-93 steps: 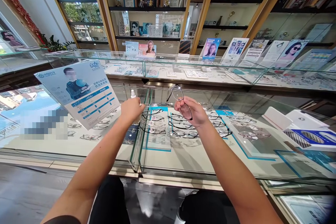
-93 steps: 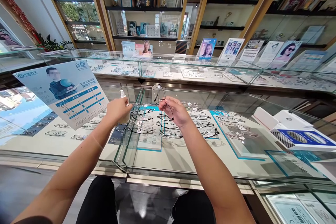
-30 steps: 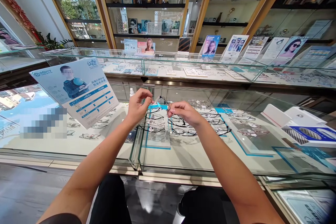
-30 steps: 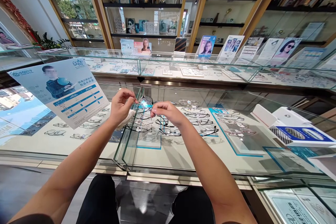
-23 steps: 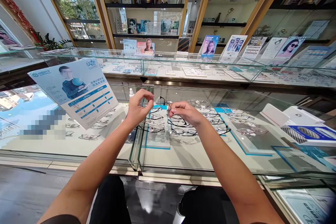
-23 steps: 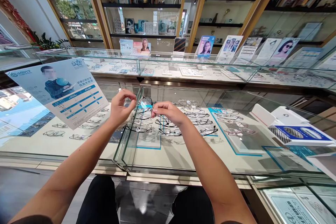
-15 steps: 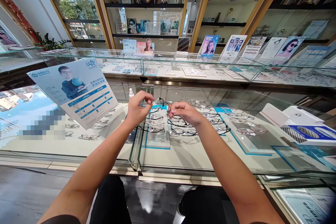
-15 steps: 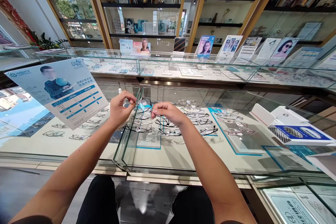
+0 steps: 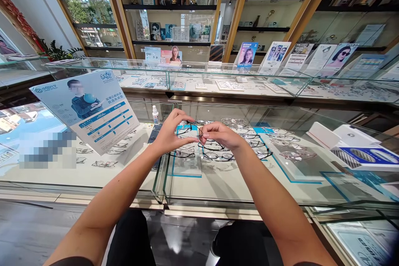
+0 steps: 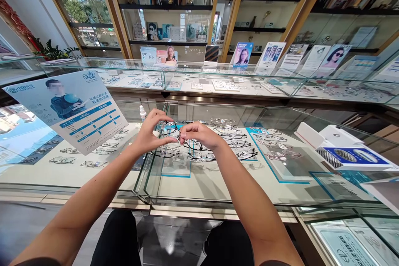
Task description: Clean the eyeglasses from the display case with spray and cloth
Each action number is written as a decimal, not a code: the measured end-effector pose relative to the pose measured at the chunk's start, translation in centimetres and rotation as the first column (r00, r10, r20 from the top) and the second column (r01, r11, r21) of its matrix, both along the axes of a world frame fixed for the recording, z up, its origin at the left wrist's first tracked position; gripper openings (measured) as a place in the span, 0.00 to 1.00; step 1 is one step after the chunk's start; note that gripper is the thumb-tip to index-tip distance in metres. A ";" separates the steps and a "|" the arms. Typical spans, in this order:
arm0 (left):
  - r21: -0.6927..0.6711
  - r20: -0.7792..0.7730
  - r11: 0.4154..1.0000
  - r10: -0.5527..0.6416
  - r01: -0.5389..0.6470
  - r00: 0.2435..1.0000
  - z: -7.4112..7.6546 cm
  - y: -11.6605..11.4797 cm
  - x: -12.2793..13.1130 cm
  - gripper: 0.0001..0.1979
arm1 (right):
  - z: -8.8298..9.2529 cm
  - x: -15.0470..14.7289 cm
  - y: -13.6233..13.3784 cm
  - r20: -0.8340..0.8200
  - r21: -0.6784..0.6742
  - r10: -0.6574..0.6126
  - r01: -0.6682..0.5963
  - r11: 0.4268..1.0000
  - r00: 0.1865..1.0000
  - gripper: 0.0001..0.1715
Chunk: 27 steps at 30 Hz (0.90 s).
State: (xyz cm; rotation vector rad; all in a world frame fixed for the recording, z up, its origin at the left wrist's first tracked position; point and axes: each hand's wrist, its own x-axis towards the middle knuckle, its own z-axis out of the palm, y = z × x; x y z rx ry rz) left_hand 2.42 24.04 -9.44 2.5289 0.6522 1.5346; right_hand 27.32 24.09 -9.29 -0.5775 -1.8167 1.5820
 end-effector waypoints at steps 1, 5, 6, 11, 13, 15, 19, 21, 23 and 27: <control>0.008 0.008 1.000 0.022 -0.022 1.000 -0.1 0.1 0.0 0.30 | 0.1 -0.1 0.0 0.002 0.002 -0.007 0.007 1.000 1.000 0.20; 0.059 0.076 0.992 0.103 -0.108 0.992 -0.3 0.3 0.0 0.29 | 0.5 -0.4 -0.5 -0.009 0.147 -0.148 0.148 0.978 0.989 0.24; 0.072 0.111 0.989 0.123 -0.132 0.986 -0.3 0.3 0.0 0.29 | 0.6 -0.5 -0.7 -0.054 0.221 -0.229 0.236 0.946 0.972 0.26; 0.067 0.316 0.969 0.205 -0.237 0.926 -0.3 0.3 -0.2 0.26 | 0.3 -1.0 -1.7 -0.289 0.531 -0.594 0.642 0.553 0.750 0.26; 0.025 0.382 0.969 0.217 -0.245 0.898 -0.4 0.4 -0.3 0.25 | 0.0 -1.4 -2.1 -0.297 0.616 -0.658 0.665 0.421 0.692 0.28; -0.015 0.428 0.969 0.228 -0.246 0.874 -0.6 0.6 -0.3 0.25 | -0.3 -1.8 -2.3 -0.301 0.661 -0.698 0.670 0.338 0.650 0.27; -0.033 0.457 0.969 0.233 -0.245 0.858 -0.8 0.8 -0.2 0.24 | -0.6 -2.4 -2.5 -0.308 0.688 -0.759 0.686 0.239 0.573 0.21; -0.040 0.446 0.968 0.238 -0.246 0.863 -0.9 0.9 -0.2 0.24 | -0.7 -2.5 -2.5 -0.306 0.689 -0.769 0.688 0.227 0.561 0.21; -0.050 0.422 0.968 0.243 -0.245 0.873 -0.9 0.9 -0.2 0.24 | -0.6 -2.4 -2.4 -0.308 0.685 -0.767 0.691 0.233 0.564 0.22; -0.050 0.380 0.978 0.205 -0.201 0.902 -0.9 1.1 -0.2 0.22 | -0.6 -2.3 -2.2 -0.346 0.665 -0.752 0.712 0.225 0.561 0.23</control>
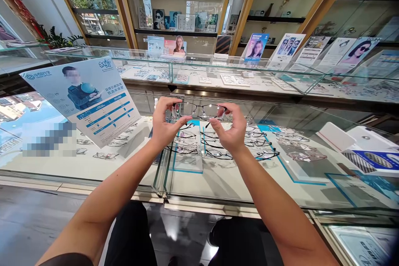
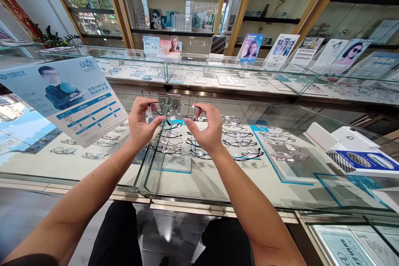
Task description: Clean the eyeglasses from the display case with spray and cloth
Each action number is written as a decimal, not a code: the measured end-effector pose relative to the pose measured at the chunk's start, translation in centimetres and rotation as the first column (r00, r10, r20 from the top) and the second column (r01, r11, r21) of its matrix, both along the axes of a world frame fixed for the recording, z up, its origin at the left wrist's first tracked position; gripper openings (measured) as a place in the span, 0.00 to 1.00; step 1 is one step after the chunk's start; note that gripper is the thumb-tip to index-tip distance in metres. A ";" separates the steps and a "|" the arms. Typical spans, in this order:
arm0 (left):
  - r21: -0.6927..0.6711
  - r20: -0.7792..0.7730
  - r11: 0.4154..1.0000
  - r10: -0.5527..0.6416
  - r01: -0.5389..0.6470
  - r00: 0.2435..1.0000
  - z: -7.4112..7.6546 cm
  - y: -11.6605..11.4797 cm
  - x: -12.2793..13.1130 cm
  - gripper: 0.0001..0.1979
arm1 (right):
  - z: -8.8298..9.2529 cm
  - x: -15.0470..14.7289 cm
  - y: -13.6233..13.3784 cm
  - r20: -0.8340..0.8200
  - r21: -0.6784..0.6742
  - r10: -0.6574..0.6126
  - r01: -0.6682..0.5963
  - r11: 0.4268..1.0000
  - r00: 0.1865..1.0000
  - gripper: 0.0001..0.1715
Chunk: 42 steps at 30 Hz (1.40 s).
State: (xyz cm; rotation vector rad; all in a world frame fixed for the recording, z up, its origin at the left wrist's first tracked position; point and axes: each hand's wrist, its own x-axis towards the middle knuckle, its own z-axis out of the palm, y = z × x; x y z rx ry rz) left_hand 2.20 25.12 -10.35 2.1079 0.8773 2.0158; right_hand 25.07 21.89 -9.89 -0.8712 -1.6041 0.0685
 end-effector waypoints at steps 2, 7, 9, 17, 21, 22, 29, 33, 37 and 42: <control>0.014 -0.011 1.000 -0.014 0.014 1.000 0.0 0.1 0.0 0.21 | -0.1 0.0 0.2 -0.027 0.030 0.004 -0.003 1.000 1.000 0.23; 0.064 -0.011 0.997 0.042 -0.042 0.999 0.0 0.2 0.1 0.22 | -0.3 -0.1 0.9 -0.005 0.150 -0.035 0.035 0.988 0.999 0.24; 0.074 0.005 0.995 0.074 -0.074 0.997 0.0 0.1 0.2 0.22 | -0.4 -0.2 1.0 0.004 0.184 -0.048 0.047 0.982 0.999 0.23; -0.019 0.059 0.999 0.036 -0.035 0.998 -0.5 0.2 0.4 0.28 | -0.3 -0.4 0.6 0.022 0.210 -0.093 0.086 0.974 0.995 0.21; -0.070 0.079 0.997 0.038 -0.033 0.996 -0.7 0.3 0.6 0.27 | 0.0 -0.5 0.4 -0.003 0.191 -0.041 0.041 0.981 0.999 0.21; -0.079 0.078 0.996 0.043 -0.037 0.996 -0.8 0.3 0.6 0.26 | 0.0 -0.5 0.3 -0.005 0.184 -0.035 0.035 0.982 0.999 0.21; -0.094 0.088 0.994 0.060 -0.052 0.994 -0.9 0.4 0.6 0.26 | -0.1 -0.5 0.4 0.016 0.191 -0.053 0.049 0.980 0.998 0.20; -0.107 0.090 0.993 0.050 -0.040 0.995 -0.9 0.4 0.5 0.25 | -0.2 -0.5 0.5 0.028 0.176 -0.076 0.070 0.982 0.997 0.21; -0.061 0.101 0.995 0.088 -0.082 0.991 -0.7 0.2 0.6 0.25 | -0.1 -0.6 0.5 0.033 0.139 -0.103 0.097 0.986 0.994 0.21; 0.046 0.107 0.985 0.161 -0.167 0.981 -0.5 -0.1 0.6 0.25 | -0.2 -0.8 0.5 0.029 0.098 -0.103 0.099 0.990 0.994 0.23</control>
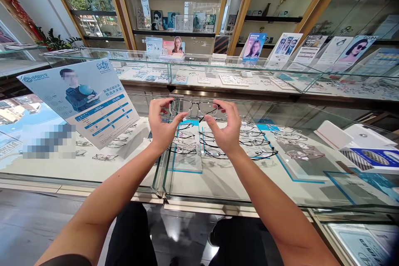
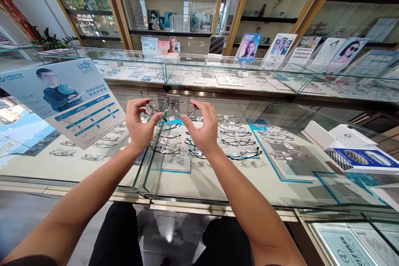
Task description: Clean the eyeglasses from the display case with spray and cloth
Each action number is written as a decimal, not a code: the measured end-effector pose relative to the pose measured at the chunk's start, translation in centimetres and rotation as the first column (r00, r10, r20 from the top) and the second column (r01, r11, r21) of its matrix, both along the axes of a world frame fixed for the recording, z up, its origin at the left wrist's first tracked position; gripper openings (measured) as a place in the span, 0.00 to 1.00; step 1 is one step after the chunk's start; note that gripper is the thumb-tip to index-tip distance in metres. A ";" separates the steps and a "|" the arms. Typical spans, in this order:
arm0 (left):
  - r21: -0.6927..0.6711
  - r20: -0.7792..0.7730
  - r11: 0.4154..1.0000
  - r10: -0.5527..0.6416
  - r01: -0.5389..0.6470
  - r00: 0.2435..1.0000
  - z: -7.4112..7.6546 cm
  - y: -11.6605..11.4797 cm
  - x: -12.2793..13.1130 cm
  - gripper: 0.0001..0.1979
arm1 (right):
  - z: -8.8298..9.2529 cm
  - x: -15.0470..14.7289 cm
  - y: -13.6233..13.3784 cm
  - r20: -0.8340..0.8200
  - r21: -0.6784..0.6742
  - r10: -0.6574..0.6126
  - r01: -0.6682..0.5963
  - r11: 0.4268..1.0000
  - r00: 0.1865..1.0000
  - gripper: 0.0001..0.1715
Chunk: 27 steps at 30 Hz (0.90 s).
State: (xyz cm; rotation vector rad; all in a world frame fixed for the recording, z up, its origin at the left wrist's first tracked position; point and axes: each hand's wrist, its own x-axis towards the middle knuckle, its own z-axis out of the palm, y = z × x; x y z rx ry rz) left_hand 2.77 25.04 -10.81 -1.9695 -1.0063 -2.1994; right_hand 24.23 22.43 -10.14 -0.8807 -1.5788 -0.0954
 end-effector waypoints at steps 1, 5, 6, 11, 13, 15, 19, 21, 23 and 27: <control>0.017 -0.001 1.000 0.008 -0.008 1.000 0.0 0.0 0.0 0.26 | -0.1 -0.1 0.0 -0.002 -0.008 -0.002 0.002 1.000 1.000 0.24; 0.025 -0.009 0.998 0.055 -0.055 0.998 0.0 0.0 0.0 0.26 | -0.2 -0.2 -0.1 -0.016 -0.035 -0.007 0.006 0.999 1.000 0.26; 0.018 -0.014 0.998 0.067 -0.067 0.998 0.0 -0.1 0.0 0.26 | -0.2 -0.2 -0.1 -0.020 -0.038 -0.006 0.005 0.999 1.000 0.26; 0.048 -0.020 0.998 0.041 -0.040 0.999 0.1 -0.1 -0.1 0.26 | -0.4 -0.2 0.0 -0.021 0.039 -0.016 0.017 0.999 1.000 0.23; 0.067 -0.025 0.997 0.029 -0.028 0.999 0.1 -0.1 -0.1 0.26 | -0.4 -0.2 0.0 -0.009 0.092 -0.040 0.040 0.995 0.999 0.23; 0.064 -0.034 0.997 0.033 -0.030 0.999 0.1 0.0 -0.1 0.27 | -0.5 -0.1 0.1 0.004 0.127 -0.073 0.072 0.989 0.997 0.23; 0.025 -0.036 1.000 -0.001 0.002 0.999 -0.1 0.1 0.1 0.29 | -0.6 -0.2 0.0 0.021 0.196 -0.129 0.123 0.973 0.991 0.26; -0.015 -0.009 0.998 -0.055 0.055 0.998 -0.3 0.2 0.3 0.31 | -0.7 -0.4 -0.1 0.030 0.239 -0.138 0.127 0.963 0.990 0.27; -0.061 0.036 0.992 -0.107 0.109 0.994 -0.5 0.3 0.5 0.32 | -0.8 -0.6 -0.2 0.036 0.280 -0.128 0.113 0.953 0.991 0.29; -0.110 0.079 0.984 -0.129 0.138 0.988 -0.8 0.5 0.7 0.30 | -1.0 -0.8 -0.2 0.035 0.281 -0.089 0.075 0.957 0.995 0.29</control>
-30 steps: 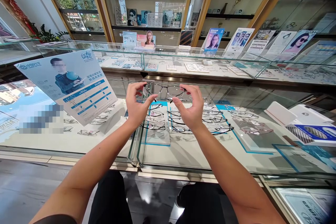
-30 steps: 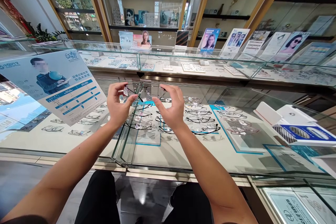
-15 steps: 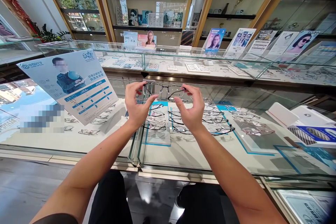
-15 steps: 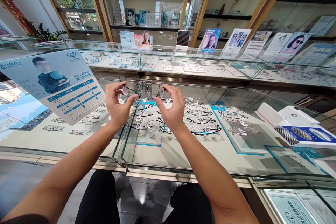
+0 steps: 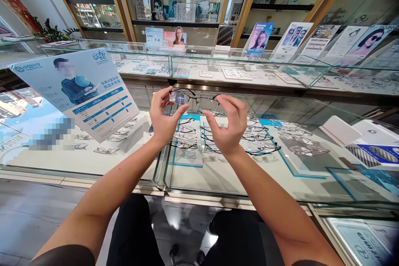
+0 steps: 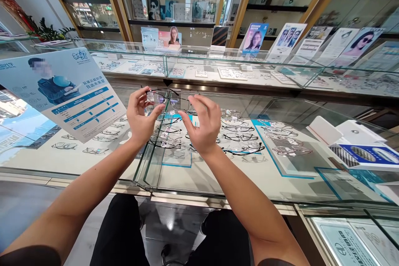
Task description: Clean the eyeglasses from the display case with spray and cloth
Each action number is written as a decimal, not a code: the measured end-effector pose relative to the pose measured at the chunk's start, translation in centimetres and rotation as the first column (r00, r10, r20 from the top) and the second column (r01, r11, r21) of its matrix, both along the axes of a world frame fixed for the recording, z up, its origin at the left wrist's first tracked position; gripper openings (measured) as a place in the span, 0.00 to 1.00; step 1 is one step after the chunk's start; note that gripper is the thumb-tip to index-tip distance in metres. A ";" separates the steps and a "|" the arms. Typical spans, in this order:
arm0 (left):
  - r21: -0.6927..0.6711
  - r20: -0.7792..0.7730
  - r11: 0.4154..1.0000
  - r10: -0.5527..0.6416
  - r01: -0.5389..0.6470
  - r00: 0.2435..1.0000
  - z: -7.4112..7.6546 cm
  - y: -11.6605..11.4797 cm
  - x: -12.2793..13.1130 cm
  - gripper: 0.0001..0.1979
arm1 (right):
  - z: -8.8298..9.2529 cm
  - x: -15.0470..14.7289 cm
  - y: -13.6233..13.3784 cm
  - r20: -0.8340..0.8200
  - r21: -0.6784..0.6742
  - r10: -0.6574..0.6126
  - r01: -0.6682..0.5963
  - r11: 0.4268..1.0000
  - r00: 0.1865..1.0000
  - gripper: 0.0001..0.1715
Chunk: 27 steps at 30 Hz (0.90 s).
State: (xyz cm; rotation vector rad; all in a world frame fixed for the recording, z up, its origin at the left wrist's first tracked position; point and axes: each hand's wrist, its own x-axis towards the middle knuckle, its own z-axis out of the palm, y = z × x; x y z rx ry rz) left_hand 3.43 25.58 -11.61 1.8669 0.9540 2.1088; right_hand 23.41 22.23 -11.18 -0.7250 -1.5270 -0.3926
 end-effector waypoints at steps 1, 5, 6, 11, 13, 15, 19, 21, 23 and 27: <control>0.005 -0.004 1.000 0.015 -0.015 1.000 0.0 0.0 0.0 0.31 | 0.0 -0.1 0.0 -0.008 -0.021 0.001 -0.001 1.000 1.000 0.28; 0.090 -0.030 0.983 0.164 -0.161 0.986 0.1 -0.3 -0.2 0.32 | 0.0 -0.5 0.0 -0.073 -0.152 -0.010 -0.001 0.988 0.997 0.29; 0.118 -0.034 0.972 0.210 -0.205 0.977 0.2 -0.3 -0.2 0.32 | 0.0 -0.6 0.0 -0.091 -0.187 0.004 -0.021 0.982 0.996 0.29; 0.232 -0.043 0.920 0.335 -0.317 0.941 0.2 -0.3 -0.4 0.34 | -0.5 -0.9 0.5 -0.162 -0.290 0.118 -0.162 0.943 0.980 0.26; 0.248 -0.038 0.907 0.359 -0.339 0.933 0.0 -0.2 -0.4 0.35 | -0.8 -0.9 0.8 -0.174 -0.322 0.136 -0.187 0.928 0.975 0.27; 0.247 -0.033 0.897 0.385 -0.366 0.922 -0.1 -0.1 -0.4 0.36 | -1.2 -1.0 1.0 -0.190 -0.344 0.161 -0.219 0.913 0.969 0.28; 0.241 -0.029 0.900 0.382 -0.364 0.924 -0.1 0.0 -0.6 0.37 | -1.6 -1.2 1.2 -0.195 -0.343 0.206 -0.263 0.902 0.959 0.30; 0.225 -0.034 0.917 0.344 -0.329 0.938 -0.1 -0.1 -0.6 0.36 | -1.5 -1.2 1.1 -0.193 -0.330 0.205 -0.260 0.907 0.960 0.30; 0.180 -0.039 0.939 0.305 -0.293 0.952 0.1 -0.4 -0.5 0.35 | -1.4 -1.3 0.9 -0.202 -0.319 0.174 -0.233 0.918 0.964 0.28; 0.034 -0.048 0.964 0.267 -0.265 0.963 0.4 -1.0 0.1 0.31 | -1.0 -1.2 0.6 -0.210 -0.313 0.086 -0.150 0.938 0.974 0.24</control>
